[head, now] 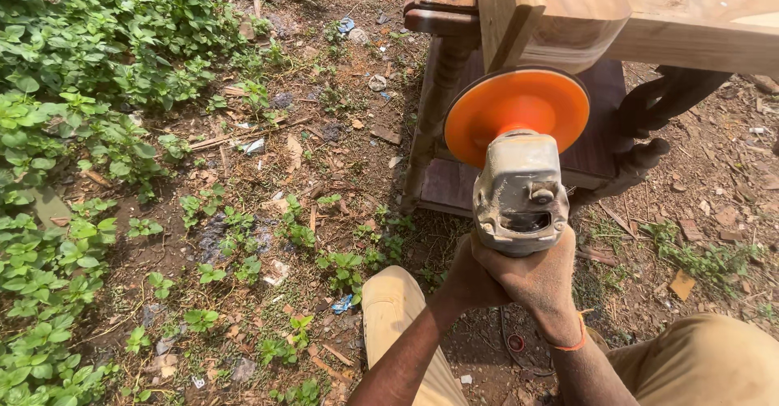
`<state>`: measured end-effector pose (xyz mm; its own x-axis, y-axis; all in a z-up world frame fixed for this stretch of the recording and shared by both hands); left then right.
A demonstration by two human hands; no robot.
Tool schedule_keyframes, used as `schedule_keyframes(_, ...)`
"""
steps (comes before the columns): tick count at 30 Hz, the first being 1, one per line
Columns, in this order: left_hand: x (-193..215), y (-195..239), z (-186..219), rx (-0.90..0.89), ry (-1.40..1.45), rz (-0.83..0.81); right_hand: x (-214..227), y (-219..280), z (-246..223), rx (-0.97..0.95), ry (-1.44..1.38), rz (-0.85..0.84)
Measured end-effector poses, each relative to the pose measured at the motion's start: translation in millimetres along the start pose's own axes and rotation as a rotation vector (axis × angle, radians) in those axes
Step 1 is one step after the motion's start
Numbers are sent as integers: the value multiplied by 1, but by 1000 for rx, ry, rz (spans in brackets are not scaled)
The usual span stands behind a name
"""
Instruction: The person uses an angle grinder with an orange sanding disc to sand the surface and edges of a wooden table. The person moves the tool along the tabletop and frame, smoothing the wood.
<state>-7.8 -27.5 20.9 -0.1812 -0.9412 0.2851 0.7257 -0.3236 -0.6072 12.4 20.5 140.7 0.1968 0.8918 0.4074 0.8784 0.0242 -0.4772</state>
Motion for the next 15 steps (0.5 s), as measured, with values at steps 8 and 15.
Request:
schedule_keyframes(8, 15, -22, 4, -13, 307, 91, 16, -13, -20, 37, 26, 93)
schedule_keyframes(15, 11, 5, 1, 76, 374, 104, 2, 5, -1, -45, 89, 88)
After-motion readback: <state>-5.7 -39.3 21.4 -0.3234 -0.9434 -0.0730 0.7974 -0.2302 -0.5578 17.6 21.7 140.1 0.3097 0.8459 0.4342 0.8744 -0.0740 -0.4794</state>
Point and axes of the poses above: each hand's wrist, its own y-axis away from the middle knuckle, its own x-axis out of the back of the hand, z = x × y, the point moved 8 cm from there along -y, towards the middle knuckle, and after that the axes turned 2 degrees about -y, right-handed, at the moved point
